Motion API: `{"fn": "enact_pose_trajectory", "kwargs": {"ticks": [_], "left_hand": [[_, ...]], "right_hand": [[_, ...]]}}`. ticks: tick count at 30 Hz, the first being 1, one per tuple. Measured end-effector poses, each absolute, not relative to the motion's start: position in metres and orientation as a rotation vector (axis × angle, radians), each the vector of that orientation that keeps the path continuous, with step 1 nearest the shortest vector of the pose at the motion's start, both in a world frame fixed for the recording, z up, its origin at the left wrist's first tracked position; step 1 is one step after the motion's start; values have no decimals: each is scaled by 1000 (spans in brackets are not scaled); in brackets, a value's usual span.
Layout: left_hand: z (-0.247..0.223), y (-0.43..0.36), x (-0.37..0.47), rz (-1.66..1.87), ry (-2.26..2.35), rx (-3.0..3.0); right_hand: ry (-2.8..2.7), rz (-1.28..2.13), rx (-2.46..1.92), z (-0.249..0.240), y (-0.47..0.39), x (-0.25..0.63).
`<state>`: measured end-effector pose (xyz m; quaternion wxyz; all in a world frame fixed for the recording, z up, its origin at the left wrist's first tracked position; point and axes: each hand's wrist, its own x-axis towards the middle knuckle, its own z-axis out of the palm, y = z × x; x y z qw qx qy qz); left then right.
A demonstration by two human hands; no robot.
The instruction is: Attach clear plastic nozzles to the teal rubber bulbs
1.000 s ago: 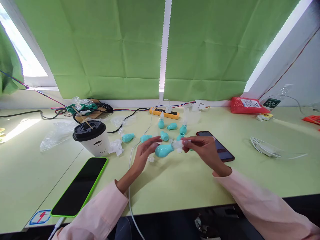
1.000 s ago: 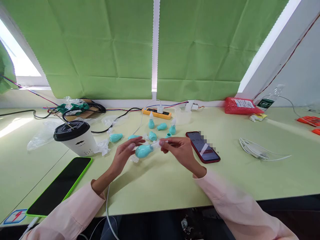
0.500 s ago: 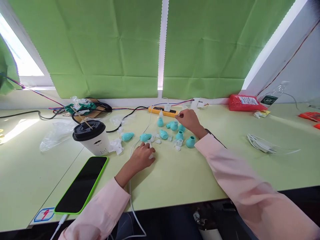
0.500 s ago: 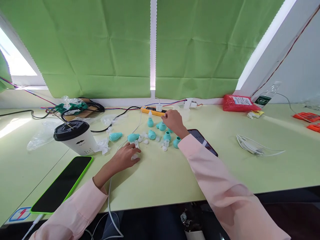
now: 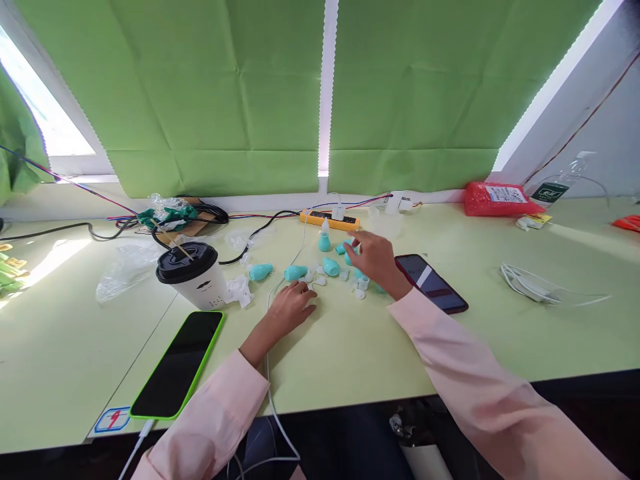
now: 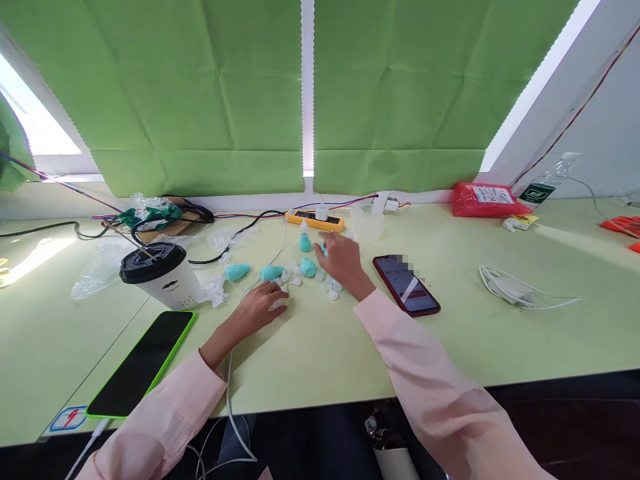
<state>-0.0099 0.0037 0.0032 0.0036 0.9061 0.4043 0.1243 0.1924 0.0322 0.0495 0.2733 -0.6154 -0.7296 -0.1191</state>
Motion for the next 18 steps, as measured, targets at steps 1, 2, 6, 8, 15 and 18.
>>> {"fn": "enact_pose_trajectory", "kwargs": {"ticks": [1, 2, 6, 8, 15, 18], "left_hand": [[3, 3, -10, 419, 1275, 2854], [3, 2, -10, 449, 1303, 2865], [6, 0, -13, 526, 1566, 2865], [7, -1, -16, 521, 1688, 2838], [4, 0, -20, 385, 1747, 2784], [1, 1, -19, 325, 1825, 2736]], "right_hand": [[-2054, -308, -1533, 44, 22, 186], [-2139, -288, -1437, 37, 12, 180], [-2386, -228, -1206, 10, -13, 159], [-2449, -204, -1170, 1, -15, 156], [-2509, -145, -1237, -9, -12, 159], [-2513, -103, -1278, -9, -13, 158]]}}
